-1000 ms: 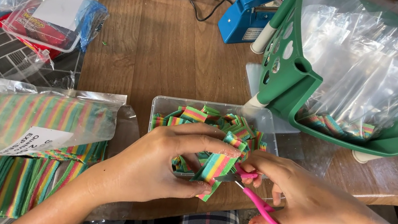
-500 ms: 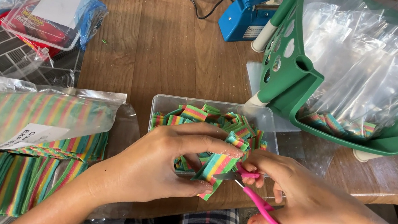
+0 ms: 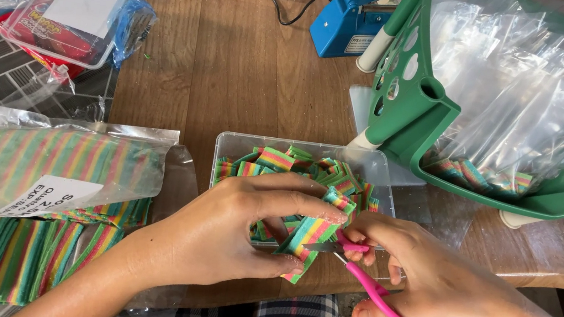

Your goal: Cutting long multi-colored food strips into smaller rectangular pieces using scissors and placing them into a plastic container.

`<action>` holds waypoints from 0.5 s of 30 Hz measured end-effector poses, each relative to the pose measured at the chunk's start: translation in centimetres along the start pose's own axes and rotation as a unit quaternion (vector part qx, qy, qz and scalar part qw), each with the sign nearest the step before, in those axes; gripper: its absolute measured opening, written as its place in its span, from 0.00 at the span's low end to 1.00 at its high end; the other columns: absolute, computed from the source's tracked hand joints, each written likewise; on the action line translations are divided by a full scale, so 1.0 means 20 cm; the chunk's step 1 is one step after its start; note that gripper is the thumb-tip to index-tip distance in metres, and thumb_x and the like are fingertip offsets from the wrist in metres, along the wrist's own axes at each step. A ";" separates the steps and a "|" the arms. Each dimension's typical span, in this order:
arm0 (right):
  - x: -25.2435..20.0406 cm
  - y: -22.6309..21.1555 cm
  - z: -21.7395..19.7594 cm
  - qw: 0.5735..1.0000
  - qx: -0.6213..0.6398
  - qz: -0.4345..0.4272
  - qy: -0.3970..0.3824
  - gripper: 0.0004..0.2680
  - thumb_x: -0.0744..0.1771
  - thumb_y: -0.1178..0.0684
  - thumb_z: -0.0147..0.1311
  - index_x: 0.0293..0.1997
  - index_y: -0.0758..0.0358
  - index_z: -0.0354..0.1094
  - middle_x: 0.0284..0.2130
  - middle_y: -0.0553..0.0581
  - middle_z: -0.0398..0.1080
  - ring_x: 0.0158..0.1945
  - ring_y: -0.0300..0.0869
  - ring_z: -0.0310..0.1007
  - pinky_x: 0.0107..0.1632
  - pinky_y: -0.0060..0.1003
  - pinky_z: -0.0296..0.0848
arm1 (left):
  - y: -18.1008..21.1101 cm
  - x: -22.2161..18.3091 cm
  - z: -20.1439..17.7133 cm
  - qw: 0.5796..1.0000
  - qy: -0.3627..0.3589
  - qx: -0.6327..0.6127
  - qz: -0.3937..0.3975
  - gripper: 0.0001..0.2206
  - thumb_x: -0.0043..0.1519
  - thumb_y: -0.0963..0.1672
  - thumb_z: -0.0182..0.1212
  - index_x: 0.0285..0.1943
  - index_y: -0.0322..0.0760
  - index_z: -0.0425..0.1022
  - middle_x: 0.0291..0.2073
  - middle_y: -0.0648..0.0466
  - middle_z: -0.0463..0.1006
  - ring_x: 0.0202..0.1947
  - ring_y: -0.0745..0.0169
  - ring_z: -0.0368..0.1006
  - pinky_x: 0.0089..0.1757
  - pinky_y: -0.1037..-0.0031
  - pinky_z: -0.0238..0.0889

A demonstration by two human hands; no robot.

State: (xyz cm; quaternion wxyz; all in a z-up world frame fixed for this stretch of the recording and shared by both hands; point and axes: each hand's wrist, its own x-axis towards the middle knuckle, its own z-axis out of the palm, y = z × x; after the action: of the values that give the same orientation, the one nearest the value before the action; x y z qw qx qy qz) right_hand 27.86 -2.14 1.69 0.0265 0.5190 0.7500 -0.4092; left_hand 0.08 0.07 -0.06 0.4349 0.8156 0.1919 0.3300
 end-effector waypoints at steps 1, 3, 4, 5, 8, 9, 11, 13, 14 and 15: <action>0.00 0.00 0.00 1.000 0.000 0.000 0.000 0.24 0.51 0.43 0.84 0.43 0.49 0.70 0.35 0.40 0.70 0.35 0.33 0.69 0.31 0.31 0.75 | 0.00 0.00 0.00 1.000 0.000 0.000 0.000 0.28 0.51 0.36 0.72 0.62 0.46 0.73 0.56 0.53 0.76 0.51 0.63 0.77 0.44 0.78 0.78; 0.00 -0.01 -0.01 1.000 0.005 0.028 -0.008 0.24 0.51 0.45 0.84 0.42 0.48 0.70 0.34 0.41 0.69 0.35 0.33 0.68 0.33 0.31 0.75 | 0.00 0.01 0.00 1.000 0.002 0.005 0.007 0.28 0.51 0.36 0.73 0.62 0.45 0.73 0.56 0.53 0.76 0.53 0.62 0.77 0.44 0.78 0.79; 0.00 0.00 -0.01 1.000 0.005 0.028 -0.007 0.24 0.51 0.45 0.84 0.42 0.48 0.70 0.34 0.41 0.69 0.35 0.33 0.68 0.33 0.31 0.75 | -0.01 0.01 0.00 1.000 0.002 0.005 0.008 0.28 0.51 0.36 0.73 0.62 0.45 0.73 0.56 0.53 0.76 0.53 0.62 0.77 0.44 0.78 0.79; 0.00 0.00 -0.01 1.000 0.000 0.019 -0.007 0.24 0.51 0.44 0.84 0.42 0.49 0.70 0.34 0.41 0.69 0.34 0.33 0.69 0.33 0.30 0.76 | -0.01 0.01 0.00 1.000 0.000 -0.001 0.006 0.28 0.51 0.36 0.72 0.62 0.45 0.73 0.57 0.52 0.76 0.53 0.62 0.77 0.43 0.78 0.80; 0.00 0.00 -0.01 1.000 -0.001 0.006 -0.005 0.24 0.51 0.43 0.84 0.42 0.49 0.70 0.34 0.41 0.70 0.33 0.34 0.69 0.32 0.30 0.77 | -0.01 0.01 0.00 1.000 -0.003 -0.003 0.007 0.28 0.51 0.36 0.72 0.62 0.45 0.73 0.56 0.52 0.75 0.51 0.62 0.76 0.42 0.78 0.80; 0.00 0.00 -0.01 1.000 0.004 0.003 -0.005 0.24 0.51 0.44 0.84 0.42 0.49 0.70 0.34 0.41 0.70 0.32 0.34 0.69 0.31 0.30 0.77 | -0.01 0.01 0.00 1.000 -0.004 0.001 0.010 0.28 0.52 0.36 0.72 0.62 0.44 0.73 0.55 0.52 0.75 0.50 0.62 0.76 0.41 0.79 0.80; 0.00 0.01 -0.01 1.000 0.005 0.005 -0.004 0.24 0.51 0.44 0.84 0.42 0.49 0.70 0.34 0.41 0.70 0.32 0.34 0.69 0.31 0.31 0.76 | 0.00 0.01 0.00 1.000 -0.002 -0.006 0.005 0.28 0.51 0.36 0.72 0.62 0.45 0.73 0.55 0.52 0.75 0.50 0.63 0.76 0.41 0.79 0.80; 0.00 0.02 -0.01 1.000 0.007 0.008 -0.004 0.24 0.51 0.44 0.84 0.42 0.49 0.70 0.34 0.41 0.70 0.32 0.34 0.69 0.31 0.31 0.76 | 0.00 0.01 0.00 1.000 0.000 -0.014 0.000 0.28 0.51 0.36 0.71 0.62 0.46 0.73 0.56 0.52 0.75 0.49 0.64 0.76 0.41 0.79 0.81; 0.00 0.02 -0.01 1.000 0.005 0.012 -0.001 0.24 0.51 0.44 0.85 0.41 0.49 0.70 0.33 0.41 0.70 0.32 0.34 0.68 0.32 0.31 0.74 | 0.00 0.01 0.00 1.000 -0.003 -0.011 0.002 0.28 0.51 0.36 0.72 0.62 0.46 0.73 0.56 0.53 0.75 0.50 0.64 0.76 0.42 0.79 0.81; 0.00 0.01 -0.01 1.000 0.003 0.017 0.002 0.24 0.51 0.44 0.86 0.41 0.49 0.70 0.33 0.41 0.69 0.32 0.34 0.67 0.32 0.31 0.72 | 0.00 0.01 0.00 1.000 -0.005 -0.008 0.003 0.28 0.51 0.36 0.72 0.62 0.46 0.72 0.55 0.53 0.76 0.51 0.63 0.76 0.42 0.79 0.81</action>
State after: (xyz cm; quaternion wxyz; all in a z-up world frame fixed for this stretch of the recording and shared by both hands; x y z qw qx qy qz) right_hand 28.19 -2.07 1.66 0.0305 0.5325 0.7399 -0.4099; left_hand 0.27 0.21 0.03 0.4411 0.8144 0.1849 0.3285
